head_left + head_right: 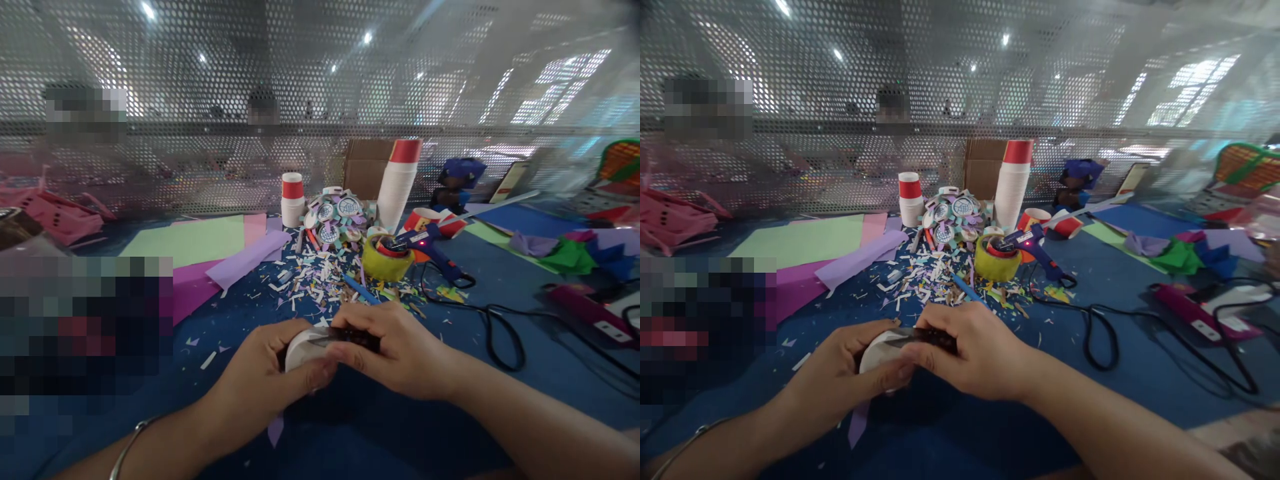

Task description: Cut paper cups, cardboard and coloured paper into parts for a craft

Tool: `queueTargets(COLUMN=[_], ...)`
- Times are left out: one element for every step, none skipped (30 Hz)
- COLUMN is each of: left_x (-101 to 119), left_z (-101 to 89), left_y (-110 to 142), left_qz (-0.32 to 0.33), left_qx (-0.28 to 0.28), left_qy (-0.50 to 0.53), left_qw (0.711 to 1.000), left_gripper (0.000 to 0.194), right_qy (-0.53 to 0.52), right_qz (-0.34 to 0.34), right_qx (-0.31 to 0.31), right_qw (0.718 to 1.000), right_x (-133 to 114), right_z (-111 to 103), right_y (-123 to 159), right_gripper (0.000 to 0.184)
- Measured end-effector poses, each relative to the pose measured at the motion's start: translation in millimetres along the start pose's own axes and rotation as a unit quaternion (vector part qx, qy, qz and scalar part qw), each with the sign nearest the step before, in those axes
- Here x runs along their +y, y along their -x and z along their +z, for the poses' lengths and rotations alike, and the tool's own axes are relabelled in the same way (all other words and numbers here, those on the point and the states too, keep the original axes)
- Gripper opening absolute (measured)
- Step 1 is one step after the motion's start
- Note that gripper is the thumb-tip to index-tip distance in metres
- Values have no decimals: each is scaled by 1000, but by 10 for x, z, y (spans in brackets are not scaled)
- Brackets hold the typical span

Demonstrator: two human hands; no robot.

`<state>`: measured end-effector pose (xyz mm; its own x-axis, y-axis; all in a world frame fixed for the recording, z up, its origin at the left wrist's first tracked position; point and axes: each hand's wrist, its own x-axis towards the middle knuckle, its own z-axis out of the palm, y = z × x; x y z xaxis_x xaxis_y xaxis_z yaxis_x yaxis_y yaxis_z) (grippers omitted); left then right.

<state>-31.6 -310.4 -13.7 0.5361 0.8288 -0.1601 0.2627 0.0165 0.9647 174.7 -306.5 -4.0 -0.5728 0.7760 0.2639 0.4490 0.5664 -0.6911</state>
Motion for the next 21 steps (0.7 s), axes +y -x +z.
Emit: queueTargets(left_x=[2, 7, 13, 20, 29, 37, 45, 52, 55, 55, 50, 42, 32, 20, 10, 3, -1, 1, 7, 17, 28], left_z=[4, 8, 12, 16, 20, 24, 27, 28, 28, 26, 21, 14, 4, -8, -22, -38, -54, -71, -88, -103, -118], left_y=[3, 6, 8, 11, 14, 17, 20, 23, 25, 25, 24, 21, 16, 10, 3, -5, -11, -17, -20, -22, -22], left_qz=[-1, -3, -5, -7, -8, -8, -10, -15, -21, -26, -29, -31, -29, -26, -26, -27, -29, -31, -33, -35, -37], left_qx=[1, 1, 1, 0, -2, -3, -3, -4, -5, -5, -5, -6, -8, -10, -14, -19, -23, -29, -35, -42, -51], left_qy=[1, 3, 4, 6, 8, 11, 13, 16, 17, 17, 17, 19, 22, 25, 28, 30, 30, 27, 22, 18, 14], left_qw=[1000, 1000, 1000, 1000, 1000, 1000, 1000, 1000, 1000, 1000, 999, 999, 999, 999, 999, 999, 999, 999, 999, 998, 998], left_gripper=[26, 25, 25, 24, 24, 25, 25, 25, 26, 26, 26, 26, 27, 27, 27, 27, 28, 28, 28, 28, 29], right_qy=[4, 8, 12, 16, 20, 23, 25, 25, 25, 22, 19, 16, 13, 10, 8, 7, 6, 5, 5, 3, 1], right_qz=[0, 0, 2, 2, 3, 3, 3, 2, 2, 2, 4, 7, 11, 13, 16, 18, 19, 19, 19, 20, 20], right_qx=[0, -1, -3, -4, -4, -3, -1, 0, 2, 1, 0, -2, -5, -7, -9, -11, -13, -17, -20, -23, -27], right_qw=[1000, 1000, 1000, 1000, 1000, 1000, 1000, 1000, 1000, 1000, 1000, 1000, 1000, 1000, 1000, 1000, 1000, 1000, 1000, 1000, 999], right_x=[-3, -6, -10, -14, -17, -19, -19, -19, -17, -14, -11, -8, -6, -4, -3, -2, -2, -2, -2, -2, -2], right_z=[-4, -8, -13, -17, -21, -23, -24, -23, -21, -18, -15, -13, -11, -11, -12, -13, -16, -18, -21, -24, -26], right_y=[0, 0, 0, -1, -1, -1, -2, -3, -4, -5, -6, -7, -9, -11, -13, -15, -17, -17, -16, -14, -12], right_gripper=[23, 24, 24, 24, 24, 24, 25, 25, 25, 25, 25, 25, 26, 27, 27, 27, 28, 27, 27, 27, 27])
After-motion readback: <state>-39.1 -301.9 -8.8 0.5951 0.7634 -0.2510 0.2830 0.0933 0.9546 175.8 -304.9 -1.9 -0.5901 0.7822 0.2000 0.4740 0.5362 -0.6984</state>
